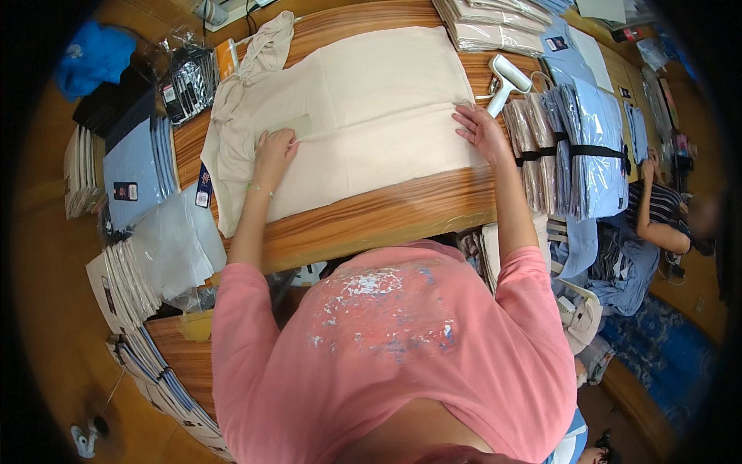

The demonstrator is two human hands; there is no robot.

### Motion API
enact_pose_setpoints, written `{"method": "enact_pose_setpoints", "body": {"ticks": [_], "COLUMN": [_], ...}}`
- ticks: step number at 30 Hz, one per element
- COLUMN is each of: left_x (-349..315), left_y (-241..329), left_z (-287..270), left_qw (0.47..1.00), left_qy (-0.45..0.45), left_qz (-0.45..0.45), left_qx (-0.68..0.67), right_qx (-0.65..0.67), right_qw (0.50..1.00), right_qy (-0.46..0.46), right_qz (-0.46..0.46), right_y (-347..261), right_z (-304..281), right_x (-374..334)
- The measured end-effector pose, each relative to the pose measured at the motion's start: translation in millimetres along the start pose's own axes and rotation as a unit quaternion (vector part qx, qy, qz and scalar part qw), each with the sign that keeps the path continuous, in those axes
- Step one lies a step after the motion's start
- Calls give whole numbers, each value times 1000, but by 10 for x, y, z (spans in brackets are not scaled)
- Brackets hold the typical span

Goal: The person picks up a light-colored shirt from a pile, spreads it out on a table, places a cardboard insert inside, and folds the shirt around the insert. The person then attaches a tag, slides the folded shirt into a clear plastic bag, seals the bag, and stacks the packaged item onto a pile of other folded shirts.

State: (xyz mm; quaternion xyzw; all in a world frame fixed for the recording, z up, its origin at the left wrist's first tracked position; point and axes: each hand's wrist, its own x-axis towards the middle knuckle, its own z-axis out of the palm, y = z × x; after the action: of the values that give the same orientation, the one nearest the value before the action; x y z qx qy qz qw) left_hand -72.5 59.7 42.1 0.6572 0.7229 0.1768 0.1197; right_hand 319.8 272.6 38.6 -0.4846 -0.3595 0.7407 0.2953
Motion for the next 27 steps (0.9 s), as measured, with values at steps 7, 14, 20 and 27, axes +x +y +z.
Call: {"method": "enact_pose_setpoints", "body": {"ticks": [7,14,20,27], "left_x": [-121,-804,-1014,-1709], "left_y": [1,445,325,-562], "left_z": [253,355,-250,-42], "left_qw": [990,992,971,923], "left_qy": [130,98,206,232], "left_qz": [55,22,-113,-274], "left_qx": [27,78,-44,-137], "right_qx": [-651,-641,-441,-644], "right_qw": [669,681,827,700], "right_qy": [160,132,-171,-180], "right_qz": [-320,-330,-305,-250], "right_y": [697,838,392,897], "right_z": [-32,-170,2192,4276], "right_x": [-351,-967,-295,976]}}
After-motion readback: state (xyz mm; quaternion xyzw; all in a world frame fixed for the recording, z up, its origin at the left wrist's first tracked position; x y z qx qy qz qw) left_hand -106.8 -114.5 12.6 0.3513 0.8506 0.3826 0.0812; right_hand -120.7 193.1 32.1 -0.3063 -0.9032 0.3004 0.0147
